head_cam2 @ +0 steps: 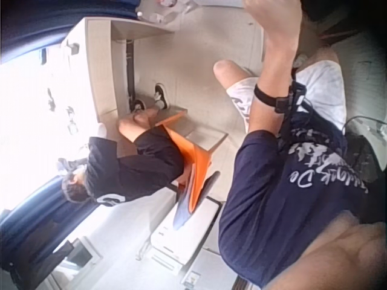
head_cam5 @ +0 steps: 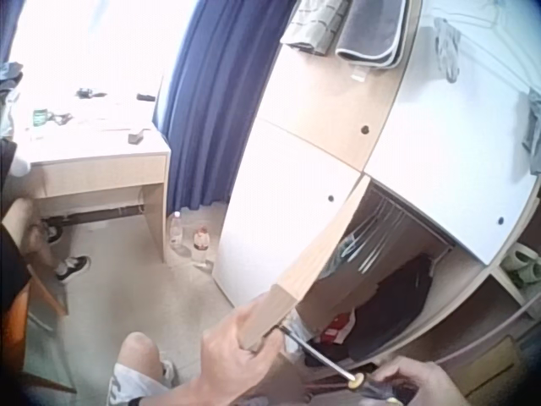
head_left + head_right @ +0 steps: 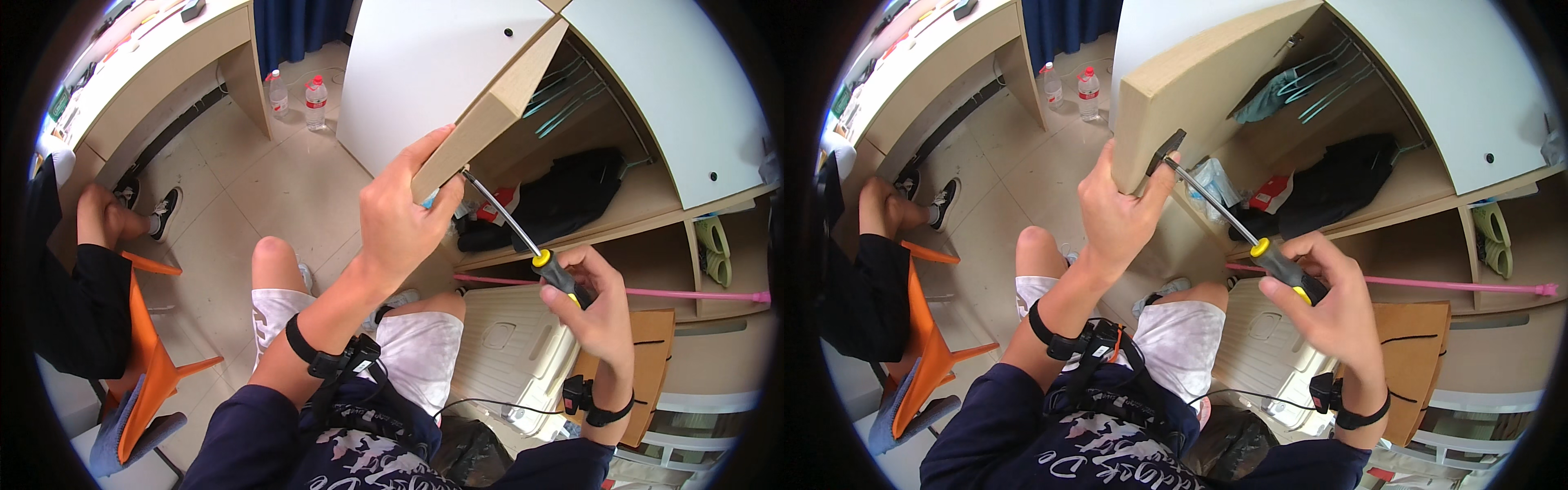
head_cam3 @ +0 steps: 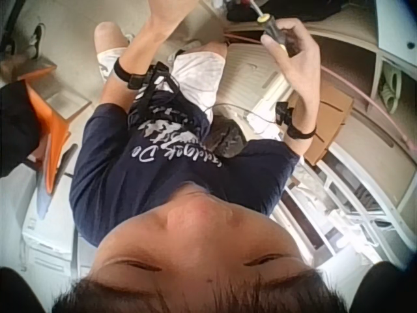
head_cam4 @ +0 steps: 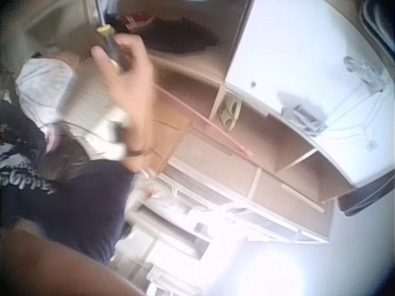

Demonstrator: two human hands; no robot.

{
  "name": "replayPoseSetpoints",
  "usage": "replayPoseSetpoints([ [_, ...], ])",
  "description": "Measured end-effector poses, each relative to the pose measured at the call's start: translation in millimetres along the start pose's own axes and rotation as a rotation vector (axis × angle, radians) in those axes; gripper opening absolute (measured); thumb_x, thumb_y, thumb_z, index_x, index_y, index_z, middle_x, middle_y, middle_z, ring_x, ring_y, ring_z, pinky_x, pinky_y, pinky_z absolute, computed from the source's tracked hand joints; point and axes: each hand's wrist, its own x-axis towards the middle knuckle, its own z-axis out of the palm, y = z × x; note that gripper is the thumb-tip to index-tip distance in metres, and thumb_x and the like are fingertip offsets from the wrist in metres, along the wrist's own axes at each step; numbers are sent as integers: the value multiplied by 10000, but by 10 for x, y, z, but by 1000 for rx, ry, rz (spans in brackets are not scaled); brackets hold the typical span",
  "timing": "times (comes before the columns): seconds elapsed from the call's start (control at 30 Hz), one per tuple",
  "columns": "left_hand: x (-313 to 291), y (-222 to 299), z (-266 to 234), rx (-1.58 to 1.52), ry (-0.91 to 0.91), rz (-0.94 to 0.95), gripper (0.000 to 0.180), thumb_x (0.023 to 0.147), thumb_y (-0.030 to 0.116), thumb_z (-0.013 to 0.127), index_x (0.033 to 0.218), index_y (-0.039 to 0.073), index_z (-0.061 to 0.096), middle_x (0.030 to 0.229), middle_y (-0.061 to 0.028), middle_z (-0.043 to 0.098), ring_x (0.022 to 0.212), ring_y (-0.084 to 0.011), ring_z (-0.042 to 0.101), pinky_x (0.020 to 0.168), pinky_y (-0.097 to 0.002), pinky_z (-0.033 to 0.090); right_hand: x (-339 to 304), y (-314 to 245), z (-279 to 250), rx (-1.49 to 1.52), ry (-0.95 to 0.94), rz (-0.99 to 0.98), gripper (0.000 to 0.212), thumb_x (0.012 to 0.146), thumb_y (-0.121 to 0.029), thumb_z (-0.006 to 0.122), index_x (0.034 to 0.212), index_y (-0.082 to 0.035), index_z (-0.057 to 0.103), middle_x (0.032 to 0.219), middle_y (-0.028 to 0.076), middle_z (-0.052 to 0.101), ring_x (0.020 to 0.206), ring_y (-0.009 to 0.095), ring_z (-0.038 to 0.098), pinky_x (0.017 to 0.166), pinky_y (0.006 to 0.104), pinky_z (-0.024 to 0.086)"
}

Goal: The person uses a screwdriver to tighten screws on a cabinet door hinge. They repeatedly insert screws and turn the screwdriver to secure the hinge to the door.

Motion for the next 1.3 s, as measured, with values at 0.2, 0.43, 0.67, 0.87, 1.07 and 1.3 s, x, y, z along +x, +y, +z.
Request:
replayPoseSetpoints([
  [0.2, -20, 11, 1, 0, -9, -18, 264, 815, 56, 725, 1046, -22, 626, 842, -96, 707, 722, -129, 655, 656, -268, 517, 50, 17, 84, -394, 163, -280, 179, 915, -142, 653, 979, 14, 590, 821, 91, 616, 618, 128, 583, 576, 275, 430],
  [0.43, -13, 31, -28, -26, -38, -93, 384, 793, 22, 706, 1170, 5, 631, 926, -111, 735, 807, -185, 720, 735, -280, 549, 260, 14, -157, 667, -401, 377, 346, 1002, -334, 532, 951, 6, 576, 784, 60, 593, 500, 78, 496, 363, 197, 341],
  [0.67, 0, 69, -14, 2, -46, -62, 383, 803, 18, 701, 1179, 7, 629, 898, -99, 736, 778, -161, 714, 711, -267, 547, 128, 171, 5, -133, 49, -275, 283, 815, -161, 789, 941, -5, 589, 735, 57, 599, 576, 132, 558, 485, 287, 446],
  [0.87, -19, 90, -33, 28, -29, -87, 385, 798, 17, 703, 1177, 12, 633, 899, -88, 739, 778, -164, 717, 711, -268, 547, 24, -30, 222, -733, 320, -458, 227, 836, -133, 734, 966, 8, 612, 731, 123, 598, 563, 295, 577, 488, 341, 443],
  [1.07, -58, 65, 11, 30, -7, -52, 363, 792, 9, 702, 1152, 17, 646, 883, -91, 740, 769, -173, 723, 700, -272, 549, 149, -111, -178, 609, -372, 407, 323, 1012, -247, 537, 965, 65, 609, 706, 52, 572, 459, 87, 491, 400, 219, 393],
  [1.3, 2, 81, 32, 21, 18, -9, 322, 773, 27, 729, 1086, 26, 654, 856, -87, 729, 740, -173, 714, 676, -276, 545, 340, -5, -231, 685, -511, 431, 331, 953, -277, 639, 992, 37, 541, 750, 77, 567, 456, 87, 490, 385, 220, 388],
])
